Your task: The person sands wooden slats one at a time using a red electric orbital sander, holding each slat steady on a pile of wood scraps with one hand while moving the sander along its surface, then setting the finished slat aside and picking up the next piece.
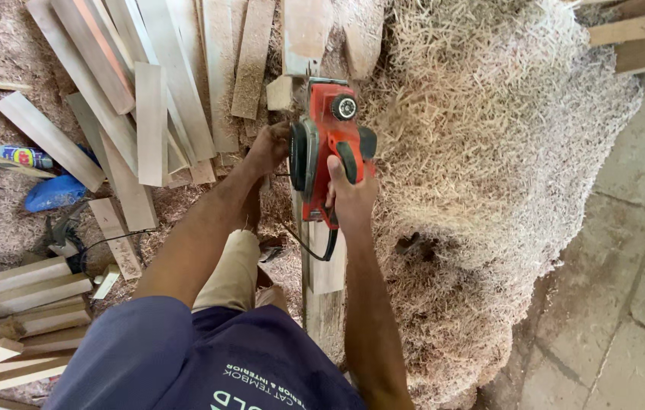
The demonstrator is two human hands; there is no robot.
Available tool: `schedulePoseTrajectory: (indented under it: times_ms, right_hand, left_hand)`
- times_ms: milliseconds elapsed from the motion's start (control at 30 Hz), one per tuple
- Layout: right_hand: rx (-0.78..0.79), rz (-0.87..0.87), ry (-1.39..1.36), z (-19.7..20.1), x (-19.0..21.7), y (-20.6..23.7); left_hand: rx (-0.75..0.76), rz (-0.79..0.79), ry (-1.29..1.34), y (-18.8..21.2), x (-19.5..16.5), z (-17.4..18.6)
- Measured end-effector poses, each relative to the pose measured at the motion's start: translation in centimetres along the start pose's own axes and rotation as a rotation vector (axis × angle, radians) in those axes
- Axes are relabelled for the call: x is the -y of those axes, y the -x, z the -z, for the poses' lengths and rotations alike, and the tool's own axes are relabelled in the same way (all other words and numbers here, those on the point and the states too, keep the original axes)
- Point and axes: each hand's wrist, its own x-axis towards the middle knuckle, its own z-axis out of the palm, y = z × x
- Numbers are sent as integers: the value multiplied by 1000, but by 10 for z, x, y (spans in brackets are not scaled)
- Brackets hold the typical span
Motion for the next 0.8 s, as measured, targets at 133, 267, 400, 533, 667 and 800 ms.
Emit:
schedulePoseTrajectory:
  times_ms: [133,267,400,533,667,800]
  right_hand:
    - [-79,3,316,36,-31,64]
    - [-140,-533,416,83,-80,184]
    - [-33,-289,465,119,-117,266]
    - [-78,-242,508,120,-133,257]
    - [-13,-277,327,98,-109,192]
    - [-27,-217,213,59,-57,119]
  left_hand:
    - [-76,-336,-1648,15,-3,-7]
    - [-92,-324,-1552,20,0,-17]
    - [-139,-291,-1607,18,2,-6]
    - [-65,-423,-1643,16,2,7]
    - [-44,-427,-1582,17,4,4]
    - [-76,-397,-1526,18,4,-5]
